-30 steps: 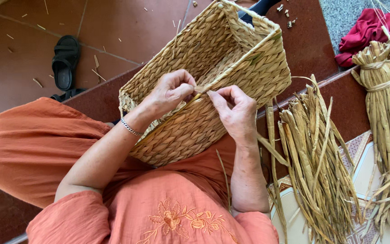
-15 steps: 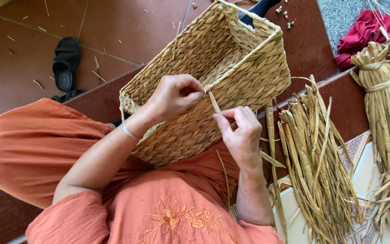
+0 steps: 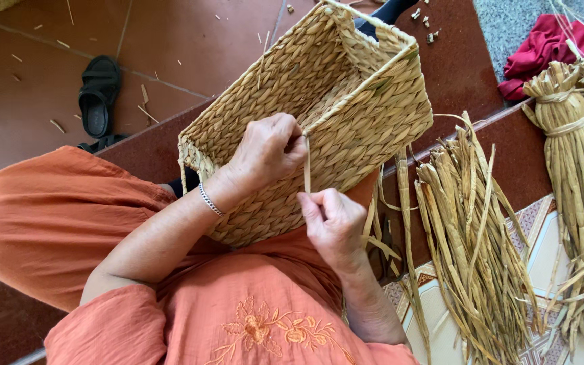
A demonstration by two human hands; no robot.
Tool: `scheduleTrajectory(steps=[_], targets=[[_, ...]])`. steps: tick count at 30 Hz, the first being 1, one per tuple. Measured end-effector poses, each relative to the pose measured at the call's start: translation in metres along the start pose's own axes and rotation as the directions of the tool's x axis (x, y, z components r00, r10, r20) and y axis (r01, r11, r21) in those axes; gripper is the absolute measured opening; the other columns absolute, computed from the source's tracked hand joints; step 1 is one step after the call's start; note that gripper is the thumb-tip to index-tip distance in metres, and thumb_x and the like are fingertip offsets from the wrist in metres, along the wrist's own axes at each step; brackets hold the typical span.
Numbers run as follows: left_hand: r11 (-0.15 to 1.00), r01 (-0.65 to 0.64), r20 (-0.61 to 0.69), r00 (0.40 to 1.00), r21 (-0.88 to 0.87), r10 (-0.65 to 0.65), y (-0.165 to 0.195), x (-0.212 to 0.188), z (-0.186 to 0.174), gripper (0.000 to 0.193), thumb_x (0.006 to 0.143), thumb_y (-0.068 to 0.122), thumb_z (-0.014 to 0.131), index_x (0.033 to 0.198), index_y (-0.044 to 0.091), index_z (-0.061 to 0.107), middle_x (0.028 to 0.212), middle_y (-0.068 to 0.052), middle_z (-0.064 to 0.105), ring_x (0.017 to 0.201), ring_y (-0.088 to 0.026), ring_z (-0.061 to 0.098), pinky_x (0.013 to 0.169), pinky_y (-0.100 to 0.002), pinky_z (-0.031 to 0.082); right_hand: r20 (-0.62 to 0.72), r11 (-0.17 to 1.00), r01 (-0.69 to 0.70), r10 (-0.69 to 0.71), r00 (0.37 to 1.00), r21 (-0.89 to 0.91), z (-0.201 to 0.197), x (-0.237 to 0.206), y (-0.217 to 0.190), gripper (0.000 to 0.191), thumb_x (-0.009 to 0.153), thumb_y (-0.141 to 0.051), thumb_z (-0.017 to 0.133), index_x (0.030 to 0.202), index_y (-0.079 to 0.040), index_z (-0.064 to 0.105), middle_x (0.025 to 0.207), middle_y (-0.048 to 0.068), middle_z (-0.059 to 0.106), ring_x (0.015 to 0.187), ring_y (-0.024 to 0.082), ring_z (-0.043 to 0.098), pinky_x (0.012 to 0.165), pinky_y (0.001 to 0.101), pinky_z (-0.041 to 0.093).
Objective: The person sits on the floor and binds a flat strip of dried palm leaf around the rim of a woven water-hyacinth basket, wrapping and tucking the strip by hand to secure the edge. They pull the strip tight, reposition the basket, and continue wrapping along the rim.
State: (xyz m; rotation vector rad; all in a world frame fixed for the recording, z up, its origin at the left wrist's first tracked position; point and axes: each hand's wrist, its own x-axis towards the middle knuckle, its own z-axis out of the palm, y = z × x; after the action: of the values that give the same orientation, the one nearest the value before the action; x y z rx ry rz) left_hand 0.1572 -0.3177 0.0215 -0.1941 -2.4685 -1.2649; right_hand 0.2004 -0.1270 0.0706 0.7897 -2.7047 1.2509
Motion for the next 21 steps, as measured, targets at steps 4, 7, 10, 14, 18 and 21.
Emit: scheduleTrajectory(steps=[4, 7, 10, 14, 18, 21], targets=[[1.0, -0.014, 0.018, 1.0, 0.017, 0.014, 0.009, -0.005, -0.003, 0.016, 0.089, 0.005, 0.074, 0.093, 0.003, 0.059, 0.085, -0.012, 0.063, 0.076, -0.032, 0.066, 0.065, -0.043, 0.055, -0.035, 1.0, 0.026, -0.027, 0.999, -0.01, 0.0, -0.009, -0.007, 0.022, 0.092, -0.008, 0.081, 0.081, -0.004, 0.062, 0.065, 0.006, 0.061, 0.054, 0.019, 0.057, 0.05, 0.0326, 0.044], [0.995, -0.066, 0.025, 0.998, 0.081, 0.064, 0.017, -0.008, -0.012, 0.017, 0.091, 0.004, 0.074, 0.101, 0.003, 0.061, 0.093, -0.013, 0.063, 0.087, -0.031, 0.065, 0.074, -0.042, 0.056, -0.039, 0.981, -0.106, 0.114, 0.993, 0.165, -0.004, -0.011, -0.015, 0.014, 0.091, -0.008, 0.08, 0.089, -0.002, 0.068, 0.064, 0.003, 0.063, 0.049, 0.011, 0.054, 0.045, 0.027, 0.042], [0.987, -0.137, 0.057, 0.99, 0.085, 0.133, 0.025, -0.013, -0.022, 0.023, 0.092, 0.006, 0.075, 0.11, 0.002, 0.062, 0.103, -0.013, 0.064, 0.097, -0.03, 0.064, 0.081, -0.04, 0.056, -0.011, 0.95, -0.102, 0.11, 0.994, 0.294, -0.012, -0.011, -0.026, 0.012, 0.097, -0.011, 0.077, 0.097, -0.002, 0.069, 0.071, 0.0, 0.067, 0.056, 0.007, 0.057, 0.05, 0.023, 0.046], [0.965, -0.247, 0.045, 0.969, 0.084, 0.244, 0.024, -0.021, -0.027, 0.054, 0.072, 0.026, 0.082, 0.114, -0.003, 0.065, 0.103, -0.017, 0.062, 0.092, -0.034, 0.061, 0.076, -0.042, 0.055, 0.122, 0.922, -0.048, 0.001, 0.993, 0.383, -0.014, -0.004, -0.034, 0.017, 0.095, -0.014, 0.076, 0.105, -0.001, 0.071, 0.074, 0.001, 0.065, 0.059, 0.01, 0.058, 0.053, 0.0229, 0.045], [0.943, 0.154, 0.07, 0.988, -0.294, -0.14, 0.005, -0.021, -0.015, 0.023, 0.099, 0.02, 0.072, 0.113, 0.003, 0.074, 0.102, -0.008, 0.07, 0.091, -0.019, 0.067, 0.078, -0.031, 0.058, 0.074, 0.941, 0.123, -0.154, 0.985, 0.316, -0.008, 0.003, -0.011, 0.018, 0.102, -0.021, 0.07, 0.109, -0.005, 0.071, 0.085, 0.001, 0.069, 0.086, 0.017, 0.063, 0.081, 0.0325, 0.05], [0.572, 0.597, 0.393, 0.802, -0.563, -0.45, -0.017, -0.015, -0.01, 0.027, 0.102, 0.027, 0.065, 0.106, 0.003, 0.077, 0.087, 0.001, 0.074, 0.076, -0.007, 0.064, 0.067, -0.023, 0.054, -0.158, 0.996, 0.051, -0.063, 0.985, -0.078, -0.004, -0.006, 0.026, 0.028, 0.103, -0.035, 0.069, 0.113, -0.009, 0.071, 0.113, 0.008, 0.069, 0.115, 0.025, 0.06, 0.102, 0.0442, 0.048]])
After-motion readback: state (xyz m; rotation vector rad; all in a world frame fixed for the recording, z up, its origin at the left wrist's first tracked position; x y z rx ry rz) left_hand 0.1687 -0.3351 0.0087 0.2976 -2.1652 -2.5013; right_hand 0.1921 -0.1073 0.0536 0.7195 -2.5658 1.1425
